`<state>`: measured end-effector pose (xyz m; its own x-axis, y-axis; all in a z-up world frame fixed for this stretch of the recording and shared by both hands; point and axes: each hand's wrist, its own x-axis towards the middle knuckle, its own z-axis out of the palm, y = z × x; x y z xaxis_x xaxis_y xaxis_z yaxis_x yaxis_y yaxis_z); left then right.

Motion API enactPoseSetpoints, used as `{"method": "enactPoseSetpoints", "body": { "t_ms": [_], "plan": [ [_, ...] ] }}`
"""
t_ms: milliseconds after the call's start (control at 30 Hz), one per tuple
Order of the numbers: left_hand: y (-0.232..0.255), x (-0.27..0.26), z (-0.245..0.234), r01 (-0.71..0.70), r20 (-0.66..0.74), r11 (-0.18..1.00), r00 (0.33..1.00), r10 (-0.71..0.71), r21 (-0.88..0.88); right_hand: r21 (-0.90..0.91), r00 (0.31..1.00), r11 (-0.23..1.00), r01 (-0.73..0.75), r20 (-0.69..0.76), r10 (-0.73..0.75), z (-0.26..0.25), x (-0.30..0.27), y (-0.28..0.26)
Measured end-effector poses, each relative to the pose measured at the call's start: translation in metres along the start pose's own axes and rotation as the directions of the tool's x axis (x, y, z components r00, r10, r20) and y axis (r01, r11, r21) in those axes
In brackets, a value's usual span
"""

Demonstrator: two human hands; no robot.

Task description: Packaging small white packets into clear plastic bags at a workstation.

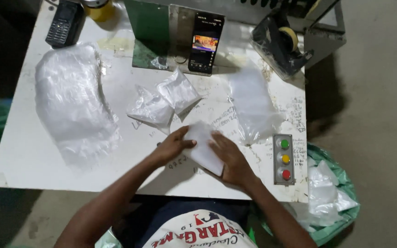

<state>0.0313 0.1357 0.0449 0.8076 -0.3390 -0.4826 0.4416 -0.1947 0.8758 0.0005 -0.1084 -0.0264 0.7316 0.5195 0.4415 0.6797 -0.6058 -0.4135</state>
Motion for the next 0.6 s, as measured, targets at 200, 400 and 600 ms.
{"method": "enactPoseSetpoints", "body": {
  "t_ms": [200, 400, 600],
  "plan": [
    [0.04, -0.038, 0.013, -0.11, -0.366, 0.994, 0.924, 0.108, 0.015, 0.511, 0.984, 0.842, -0.172, 0.122, 0.127, 0.001, 0.022, -0.006],
    [-0.011, -0.026, 0.054, -0.136, -0.344, 0.696, 0.924, -0.168, -0.705, 0.805, 0.36, -0.045, -0.592, 0.314, 0.879, -0.002, 0.025, -0.062],
    [-0.009, -0.011, 0.064, -0.1, -0.209, 0.669, 0.974, -0.084, -0.737, 0.943, 0.429, -0.089, -0.32, 0.227, 0.874, -0.002, 0.019, -0.072]
  ]
}}
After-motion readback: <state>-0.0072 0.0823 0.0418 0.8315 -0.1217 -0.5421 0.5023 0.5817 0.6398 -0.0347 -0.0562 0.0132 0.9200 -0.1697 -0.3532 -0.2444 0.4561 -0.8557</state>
